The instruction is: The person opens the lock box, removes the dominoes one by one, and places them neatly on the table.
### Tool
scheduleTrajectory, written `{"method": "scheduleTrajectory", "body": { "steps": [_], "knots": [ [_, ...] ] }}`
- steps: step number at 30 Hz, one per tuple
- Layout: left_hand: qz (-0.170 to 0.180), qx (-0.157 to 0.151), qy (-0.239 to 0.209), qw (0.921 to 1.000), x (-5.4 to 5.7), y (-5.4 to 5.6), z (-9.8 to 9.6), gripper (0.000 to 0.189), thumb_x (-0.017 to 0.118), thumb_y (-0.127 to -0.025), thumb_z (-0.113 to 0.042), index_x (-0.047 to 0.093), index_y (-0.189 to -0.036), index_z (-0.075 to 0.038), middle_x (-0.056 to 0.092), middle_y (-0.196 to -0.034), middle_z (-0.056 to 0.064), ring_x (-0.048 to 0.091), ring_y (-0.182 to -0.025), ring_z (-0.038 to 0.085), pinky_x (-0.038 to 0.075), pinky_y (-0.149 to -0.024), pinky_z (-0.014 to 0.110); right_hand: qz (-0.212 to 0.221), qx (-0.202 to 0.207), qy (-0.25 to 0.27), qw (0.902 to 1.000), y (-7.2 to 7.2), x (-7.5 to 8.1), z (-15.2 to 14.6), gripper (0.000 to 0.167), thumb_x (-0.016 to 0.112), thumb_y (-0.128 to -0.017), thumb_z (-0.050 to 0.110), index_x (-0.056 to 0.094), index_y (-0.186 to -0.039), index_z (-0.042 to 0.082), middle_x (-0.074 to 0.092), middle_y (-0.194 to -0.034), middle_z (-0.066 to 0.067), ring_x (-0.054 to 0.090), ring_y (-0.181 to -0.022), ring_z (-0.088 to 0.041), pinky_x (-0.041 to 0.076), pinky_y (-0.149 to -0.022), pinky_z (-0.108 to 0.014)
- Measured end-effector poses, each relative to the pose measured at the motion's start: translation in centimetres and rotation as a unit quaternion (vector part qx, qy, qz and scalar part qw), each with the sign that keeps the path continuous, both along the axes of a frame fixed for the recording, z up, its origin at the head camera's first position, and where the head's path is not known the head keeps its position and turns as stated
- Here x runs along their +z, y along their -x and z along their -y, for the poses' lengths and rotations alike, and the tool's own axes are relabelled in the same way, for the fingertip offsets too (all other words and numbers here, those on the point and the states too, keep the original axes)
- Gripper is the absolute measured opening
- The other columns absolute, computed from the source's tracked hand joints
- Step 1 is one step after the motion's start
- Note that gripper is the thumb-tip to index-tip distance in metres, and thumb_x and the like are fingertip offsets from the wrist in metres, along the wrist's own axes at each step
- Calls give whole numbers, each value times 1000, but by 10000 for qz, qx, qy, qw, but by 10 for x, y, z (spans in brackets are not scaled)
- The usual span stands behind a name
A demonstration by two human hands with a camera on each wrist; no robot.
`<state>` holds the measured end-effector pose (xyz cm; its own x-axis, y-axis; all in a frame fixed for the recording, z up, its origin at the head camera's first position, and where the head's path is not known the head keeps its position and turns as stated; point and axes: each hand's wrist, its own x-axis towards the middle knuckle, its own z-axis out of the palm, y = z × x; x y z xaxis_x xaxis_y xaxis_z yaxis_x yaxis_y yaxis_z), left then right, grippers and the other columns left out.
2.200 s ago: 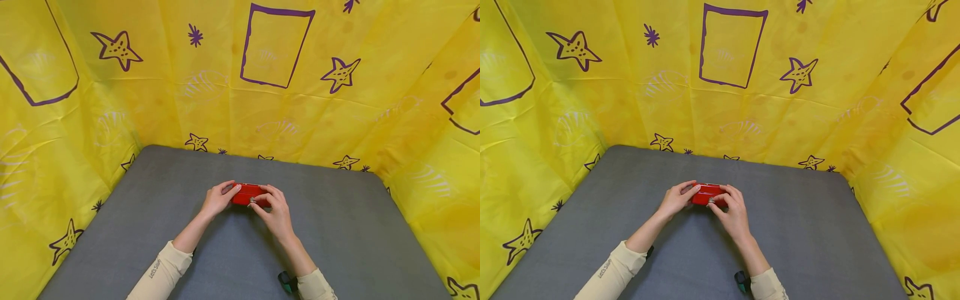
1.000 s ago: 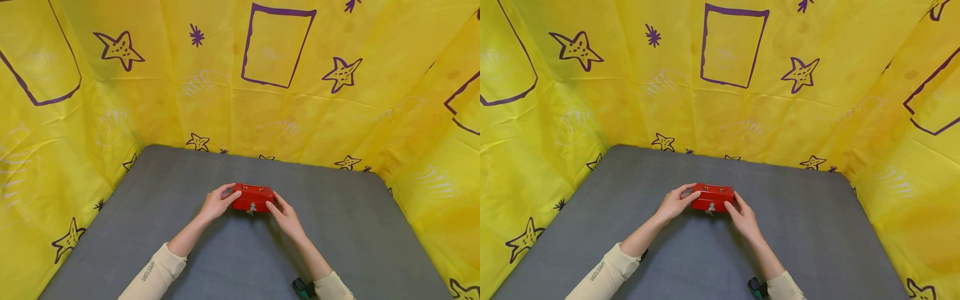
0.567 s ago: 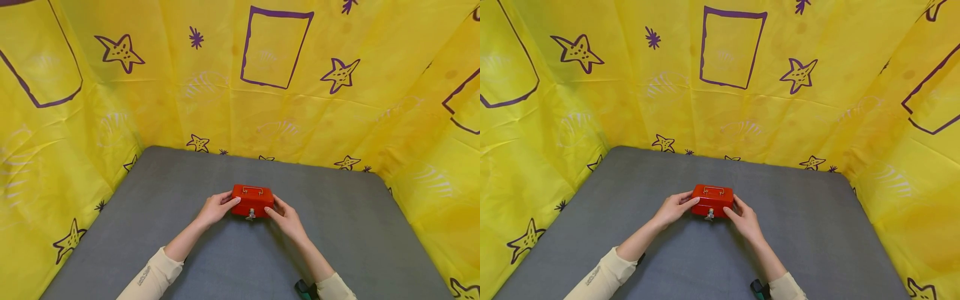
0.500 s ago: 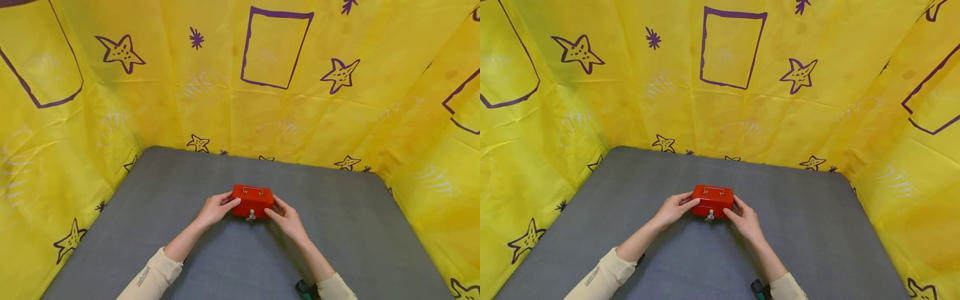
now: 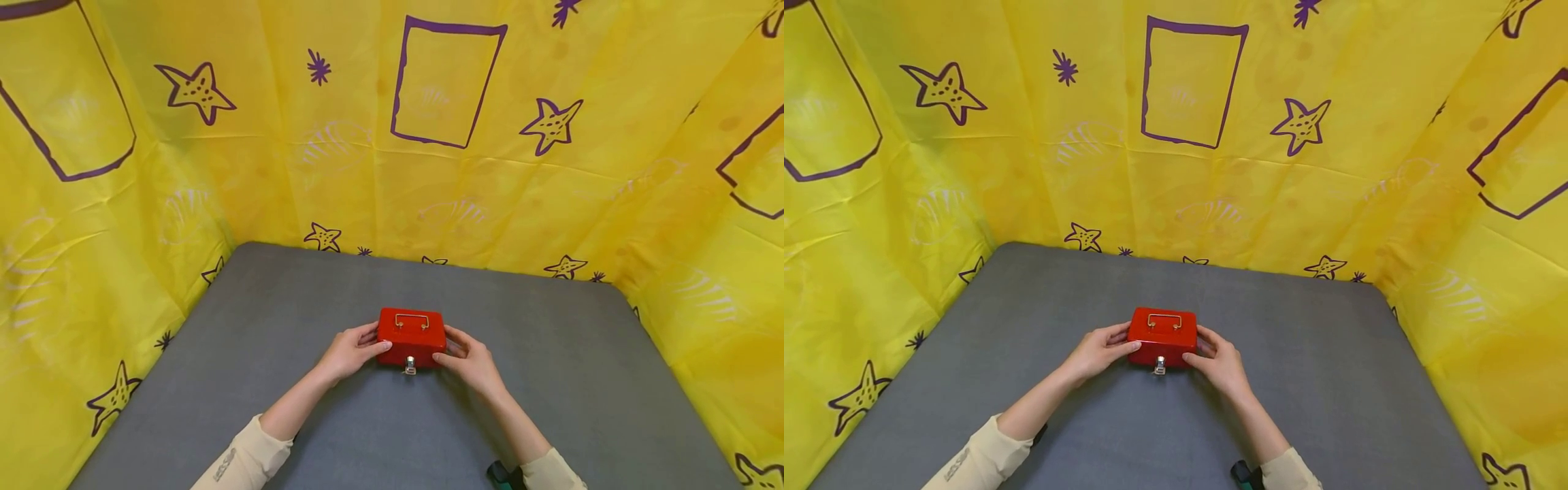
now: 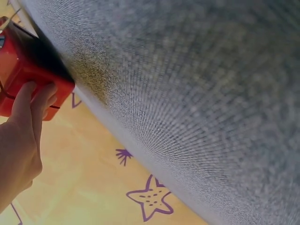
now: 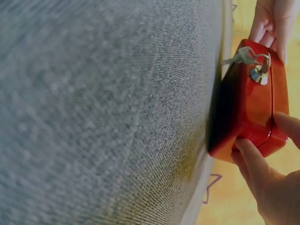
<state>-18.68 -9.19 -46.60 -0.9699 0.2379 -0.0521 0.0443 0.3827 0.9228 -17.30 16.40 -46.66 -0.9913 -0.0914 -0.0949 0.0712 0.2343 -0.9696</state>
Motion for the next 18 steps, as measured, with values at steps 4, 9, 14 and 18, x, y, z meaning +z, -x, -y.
{"method": "scheduleTrajectory", "body": {
  "steps": [4,9,14,18],
  "knots": [
    [-35,-140,12,9999,-1,-2,1,66,74,-88,-26,47,-140,4,54,-135,22,58,-119,31,49,-94,40,-41,37,-164,9999,-2,-1,-1,63,78,-82,8,51,-139,4,50,-141,-20,53,-124,-35,51,-91,-42],
    [46,-269,-53,9996,0,-6,2,67,74,-88,-22,45,-141,7,52,-137,24,58,-119,34,49,-94,41,-49,61,-422,9991,-2,-4,-1,68,80,-80,9,50,-140,5,51,-140,-19,54,-124,-36,52,-91,-42],
    [120,-318,-132,9993,0,-10,2,67,75,-87,-17,44,-140,10,51,-137,26,57,-119,37,49,-93,42,-165,141,-739,9970,-3,-7,-1,71,82,-77,9,49,-140,5,53,-138,-17,56,-121,-36,53,-89,-43],
    [99,-307,-220,9992,0,-11,1,65,76,-85,-12,45,-137,13,52,-135,28,58,-117,38,49,-93,43,-226,172,-955,9950,-5,-8,0,73,83,-75,9,49,-140,6,55,-134,-16,58,-118,-34,54,-88,-43]
  ]
}}
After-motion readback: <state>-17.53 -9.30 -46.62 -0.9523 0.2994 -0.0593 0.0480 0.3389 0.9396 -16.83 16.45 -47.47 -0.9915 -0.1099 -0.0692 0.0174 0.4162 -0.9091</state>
